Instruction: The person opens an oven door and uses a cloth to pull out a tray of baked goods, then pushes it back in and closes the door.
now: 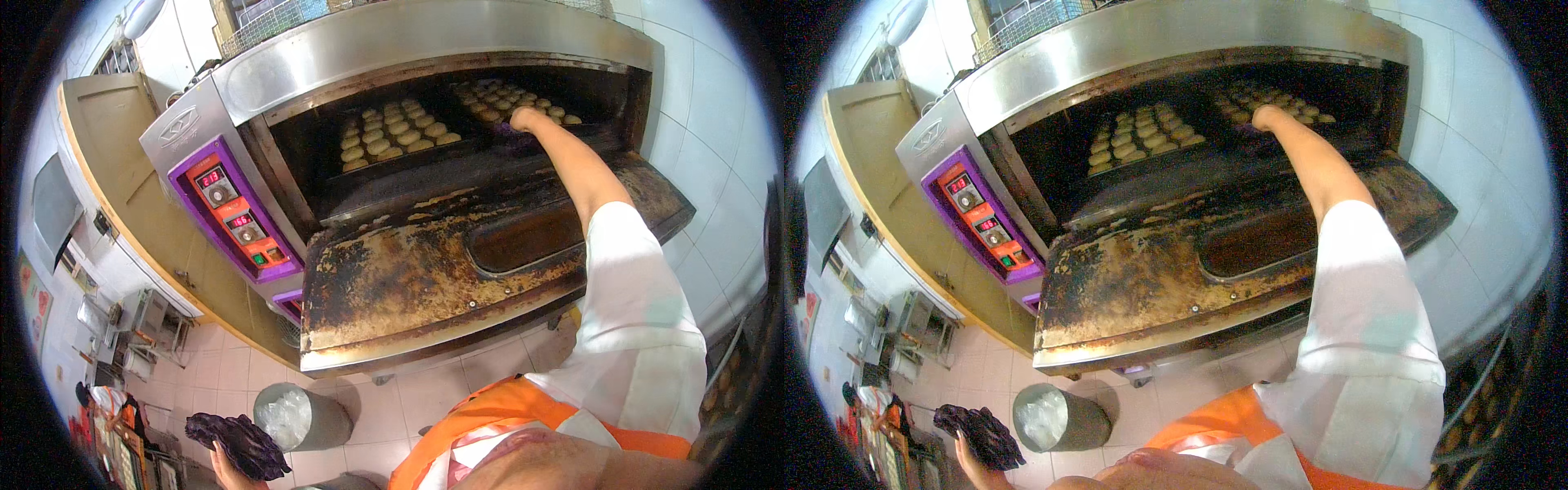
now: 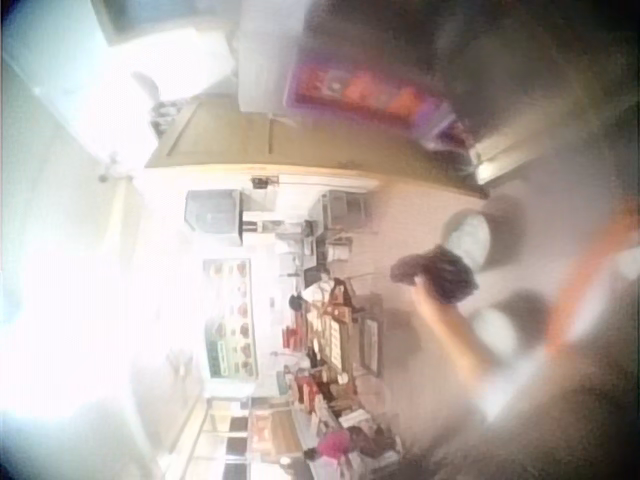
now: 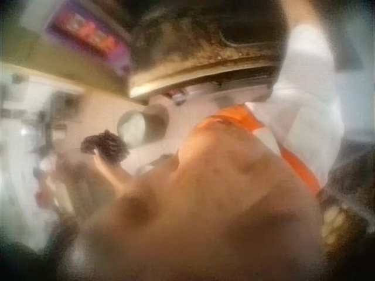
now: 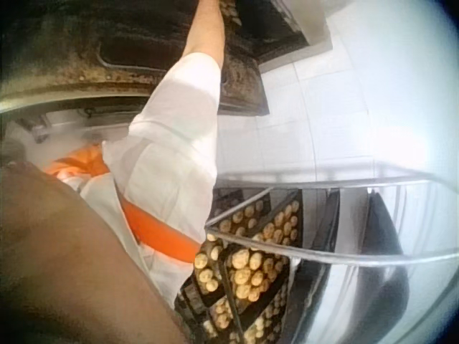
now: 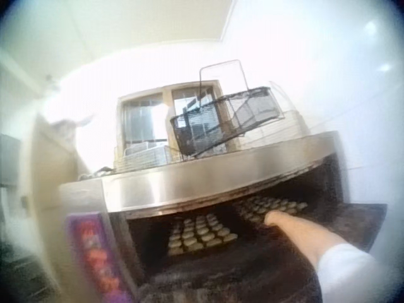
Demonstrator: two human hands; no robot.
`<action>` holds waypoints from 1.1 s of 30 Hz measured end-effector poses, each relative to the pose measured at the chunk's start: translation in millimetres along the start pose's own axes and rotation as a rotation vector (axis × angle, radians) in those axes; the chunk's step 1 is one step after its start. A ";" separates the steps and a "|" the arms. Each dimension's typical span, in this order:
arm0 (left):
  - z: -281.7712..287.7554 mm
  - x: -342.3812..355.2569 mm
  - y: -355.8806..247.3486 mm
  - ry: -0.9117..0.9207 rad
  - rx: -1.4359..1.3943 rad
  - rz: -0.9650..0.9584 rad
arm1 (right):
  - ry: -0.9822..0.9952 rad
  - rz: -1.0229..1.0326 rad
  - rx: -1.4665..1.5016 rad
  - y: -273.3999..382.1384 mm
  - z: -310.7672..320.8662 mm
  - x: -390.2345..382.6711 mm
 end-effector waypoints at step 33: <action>-90.7 -69.2 64.1 0.574 -0.659 0.490 | -1.060 0.421 1.127 362.4 200.6 -519.0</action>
Point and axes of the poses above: each hand's wrist, its own x-axis towards the middle knuckle, its own z-axis out of the back of the hand, y = z × x, the point moved 7 cm from there along x, towards the middle knuckle, and after that the axes turned 12 degrees about -x, right-handed, at the moved point
